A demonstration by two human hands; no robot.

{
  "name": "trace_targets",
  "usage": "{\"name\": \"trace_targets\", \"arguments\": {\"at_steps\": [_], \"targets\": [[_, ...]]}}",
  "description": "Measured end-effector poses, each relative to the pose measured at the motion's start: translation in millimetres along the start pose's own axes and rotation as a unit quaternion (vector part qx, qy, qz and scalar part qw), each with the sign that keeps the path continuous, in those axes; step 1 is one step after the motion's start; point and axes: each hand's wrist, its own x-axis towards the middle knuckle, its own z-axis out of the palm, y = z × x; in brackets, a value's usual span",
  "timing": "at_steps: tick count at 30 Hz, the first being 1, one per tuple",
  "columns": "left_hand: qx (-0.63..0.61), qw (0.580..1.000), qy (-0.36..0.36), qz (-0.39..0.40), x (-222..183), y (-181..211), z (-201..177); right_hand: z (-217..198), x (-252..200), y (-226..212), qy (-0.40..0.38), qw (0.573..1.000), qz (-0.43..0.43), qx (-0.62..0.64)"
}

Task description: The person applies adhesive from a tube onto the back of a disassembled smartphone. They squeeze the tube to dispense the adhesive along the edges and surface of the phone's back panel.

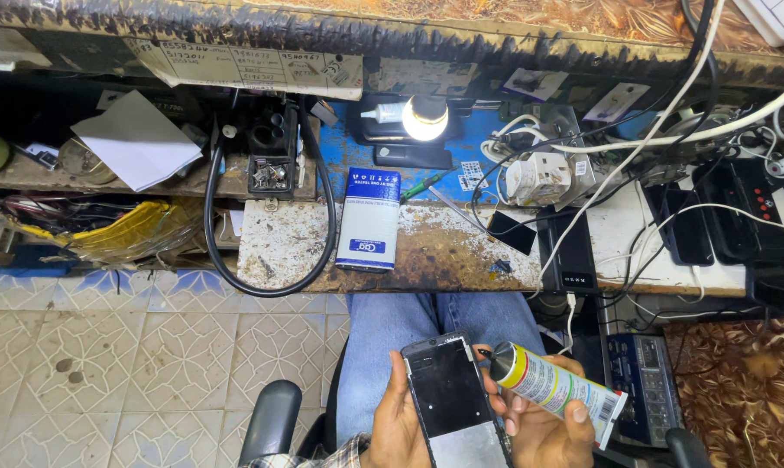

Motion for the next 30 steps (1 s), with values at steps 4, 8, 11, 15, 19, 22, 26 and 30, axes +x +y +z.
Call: {"name": "trace_targets", "arguments": {"at_steps": [4, 8, 11, 15, 19, 22, 26, 30], "targets": [[0.013, 1.0, -0.008, 0.017, -0.4, -1.2, 0.3, 4.7, 0.2, -2.0, -0.029, 0.999, -0.036, -0.007], [-0.022, 0.998, 0.057, -0.01, -3.5, -1.1, -3.1, -1.4, -1.5, 0.9, 0.001, 0.996, -0.063, -0.064], [-0.038, 0.997, 0.069, -0.014, -5.2, -2.7, -1.3, 9.9, -3.9, 0.1, 0.009, 0.993, -0.094, -0.066], [-0.057, 0.99, 0.126, -0.019, -5.6, -1.6, 6.4, -3.0, -2.4, 5.2, 0.027, 0.992, -0.087, -0.085], [-0.055, 0.988, 0.141, -0.032, -5.3, -1.8, -0.2, 2.7, 0.9, 7.3, -0.012, 0.977, -0.152, -0.146], [-0.046, 0.986, 0.161, -0.025, -4.9, -2.3, 2.9, -2.5, 0.5, 12.0, 0.001, 0.972, -0.166, -0.168], [-0.041, 0.988, 0.147, -0.006, -6.9, -4.2, -3.1, -5.3, 1.3, 14.3, 0.0, 0.965, -0.188, -0.183], [0.015, 0.998, 0.056, 0.016, -6.4, -8.7, -33.5, -26.8, -0.5, 22.8, -0.002, 0.967, -0.205, -0.151]]}}
